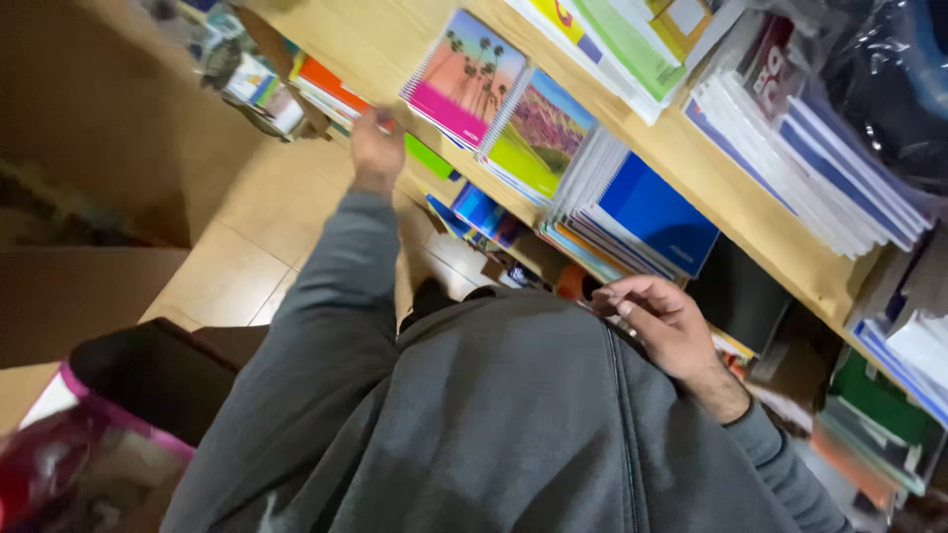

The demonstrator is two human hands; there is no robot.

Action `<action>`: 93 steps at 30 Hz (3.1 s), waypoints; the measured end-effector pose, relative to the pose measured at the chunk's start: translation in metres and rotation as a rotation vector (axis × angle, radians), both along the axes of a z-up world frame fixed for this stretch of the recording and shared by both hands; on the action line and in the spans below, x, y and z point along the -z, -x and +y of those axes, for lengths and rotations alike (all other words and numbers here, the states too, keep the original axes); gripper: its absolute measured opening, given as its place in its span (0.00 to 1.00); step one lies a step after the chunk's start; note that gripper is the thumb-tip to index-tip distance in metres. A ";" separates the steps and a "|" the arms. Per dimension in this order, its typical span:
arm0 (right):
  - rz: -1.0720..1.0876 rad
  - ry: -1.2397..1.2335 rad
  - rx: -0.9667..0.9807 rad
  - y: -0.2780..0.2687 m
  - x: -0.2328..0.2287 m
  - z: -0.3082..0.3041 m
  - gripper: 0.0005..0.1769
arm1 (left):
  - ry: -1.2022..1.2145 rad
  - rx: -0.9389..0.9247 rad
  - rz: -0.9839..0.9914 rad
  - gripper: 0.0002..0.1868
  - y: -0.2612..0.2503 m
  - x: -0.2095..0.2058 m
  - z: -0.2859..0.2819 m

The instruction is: The person picks up notebooks one at a time, flips through the pages of several of them, and places them onto a shelf.

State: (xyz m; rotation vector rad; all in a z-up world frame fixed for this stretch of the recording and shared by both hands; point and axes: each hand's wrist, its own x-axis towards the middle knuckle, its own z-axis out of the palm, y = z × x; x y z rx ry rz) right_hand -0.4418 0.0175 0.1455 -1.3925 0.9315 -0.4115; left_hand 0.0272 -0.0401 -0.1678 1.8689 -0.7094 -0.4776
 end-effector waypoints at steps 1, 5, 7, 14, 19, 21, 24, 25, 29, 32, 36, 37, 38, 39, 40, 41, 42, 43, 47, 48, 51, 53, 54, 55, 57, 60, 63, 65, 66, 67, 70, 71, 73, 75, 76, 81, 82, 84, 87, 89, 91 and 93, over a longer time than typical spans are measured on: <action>-0.001 0.037 -0.004 0.005 0.006 -0.001 0.13 | -0.148 0.016 0.003 0.09 0.006 0.011 0.012; -0.027 0.105 -0.080 0.004 -0.008 -0.003 0.14 | 0.963 -0.320 1.375 0.10 0.042 0.116 0.048; -0.072 0.087 -0.126 0.008 -0.009 0.002 0.15 | 0.806 -0.121 0.691 0.09 0.066 0.120 0.058; -0.278 -0.034 -0.218 0.042 0.008 0.020 0.13 | -0.211 0.151 0.155 0.13 0.177 0.009 0.160; -0.397 -0.030 -0.444 0.065 0.037 0.036 0.13 | -0.270 0.126 0.146 0.17 0.295 -0.127 0.288; -0.417 -0.083 -0.500 0.071 0.045 0.056 0.13 | -0.375 0.124 0.202 0.22 0.330 -0.146 0.342; -0.344 -0.158 -0.534 0.081 0.041 0.095 0.12 | -0.333 0.062 0.168 0.17 0.383 -0.176 0.420; -0.323 -0.141 -0.603 0.085 0.041 0.104 0.13 | -0.308 0.019 0.255 0.15 0.401 -0.191 0.447; -0.326 -0.180 -0.747 0.092 0.059 0.142 0.14 | -0.206 -0.113 0.378 0.17 0.440 -0.136 0.526; -0.315 -0.178 -0.849 0.087 0.044 0.184 0.13 | -0.169 -0.189 0.430 0.16 0.458 -0.157 0.566; -0.331 -0.150 -0.963 0.075 0.027 0.250 0.12 | -0.131 -0.252 0.416 0.14 0.478 -0.174 0.630; -0.344 -0.143 -1.001 0.072 0.026 0.270 0.12 | -0.108 -0.264 0.423 0.14 0.480 -0.162 0.649; -0.355 -0.138 -1.041 0.069 0.025 0.293 0.12 | -0.087 -0.276 0.432 0.14 0.483 -0.149 0.672; -0.357 -0.137 -1.056 0.065 0.026 0.319 0.12 | -0.081 -0.291 0.429 0.14 0.489 -0.149 0.698; -0.349 -0.171 -1.090 0.063 0.029 0.347 0.11 | -0.052 -0.342 0.466 0.13 0.499 -0.148 0.726; -0.340 -0.205 -1.124 0.061 0.031 0.377 0.11 | -0.021 -0.394 0.502 0.13 0.508 -0.147 0.756; -0.338 -0.214 -1.147 0.060 0.033 0.409 0.11 | -0.018 -0.418 0.505 0.13 0.520 -0.163 0.787; -0.325 -0.230 -1.193 0.059 0.034 0.442 0.09 | -0.011 -0.474 0.544 0.12 0.531 -0.180 0.818; -0.384 -0.172 -1.491 0.045 0.020 0.570 0.06 | 0.081 -0.671 0.658 0.11 0.577 -0.182 0.942; -0.367 -0.181 -1.528 0.043 0.021 0.596 0.06 | 0.099 -0.704 0.671 0.11 0.587 -0.190 0.969; -0.436 -0.101 -1.667 0.033 0.020 0.667 0.11 | 0.152 -0.823 0.653 0.13 0.614 -0.201 1.038; -0.477 -0.028 -1.696 0.026 0.020 0.707 0.16 | 0.203 -0.935 0.672 0.12 0.627 -0.191 1.072; -0.473 -0.033 -1.708 0.021 0.016 0.724 0.16 | 0.207 -0.946 0.676 0.12 0.630 -0.196 1.085; -0.452 -0.035 -1.709 0.015 0.012 0.740 0.16 | 0.231 -0.985 0.672 0.12 0.631 -0.201 1.096; -0.411 -0.043 -1.717 0.007 0.008 0.767 0.16 | 0.259 -1.030 0.686 0.13 0.635 -0.196 1.117; -0.374 -0.121 -1.695 -0.016 0.013 0.800 0.07 | 0.324 -1.068 0.668 0.15 0.632 -0.175 1.142; -0.338 -0.125 -1.664 -0.048 0.022 0.829 0.01 | 0.411 -1.118 0.640 0.16 0.620 -0.168 1.167; -0.268 -0.127 -1.629 -0.071 0.026 0.849 0.09 | 0.447 -1.144 0.639 0.16 0.612 -0.164 1.186; -0.264 -0.131 -1.637 -0.084 0.027 0.861 0.09 | 0.448 -1.152 0.641 0.16 0.604 -0.166 1.198; -0.249 -0.139 -1.609 -0.098 0.029 0.873 0.11 | 0.431 -1.180 0.622 0.16 0.596 -0.169 1.210; -0.226 -0.157 -1.600 -0.141 0.034 0.908 0.19 | 0.409 -1.232 0.571 0.15 0.565 -0.183 1.242; -0.223 -0.167 -1.608 -0.154 0.036 0.920 0.24 | 0.397 -1.248 0.539 0.15 0.554 -0.189 1.252; -0.215 -0.147 -1.618 -0.182 0.043 0.944 0.30 | 0.409 -1.264 0.531 0.15 0.529 -0.200 1.266; -0.216 -0.125 -1.628 -0.209 0.042 0.970 0.36 | 0.421 -1.279 0.515 0.15 0.499 -0.204 1.286; -0.156 -0.098 -1.629 -0.217 0.038 0.979 0.38 | 0.400 -1.260 0.493 0.16 0.489 -0.201 1.293; -0.029 -0.029 -1.563 -0.245 0.019 1.013 0.39 | 0.443 -1.205 0.467 0.16 0.433 -0.212 1.314; -0.032 -0.073 -1.507 -0.251 0.029 1.015 0.41 | 0.432 -1.156 0.460 0.16 0.422 -0.217 1.319; -0.031 -0.112 -1.429 -0.261 0.047 1.021 0.44 | 0.420 -1.087 0.459 0.15 0.400 -0.220 1.335; 0.034 -0.126 -1.266 -0.270 0.060 1.032 0.46 | 0.301 -0.965 0.453 0.20 0.360 -0.220 1.365; 0.057 -0.191 -1.133 -0.270 0.051 1.047 0.45 | 0.080 -0.845 0.388 0.18 0.327 -0.234 1.383; 0.065 -0.202 -1.053 -0.275 0.052 1.056 0.45 | 0.028 -0.724 0.236 0.21 0.289 -0.252 1.396; 0.070 -0.209 -0.981 -0.278 0.061 1.065 0.45 | -0.006 -0.610 0.077 0.24 0.256 -0.266 1.408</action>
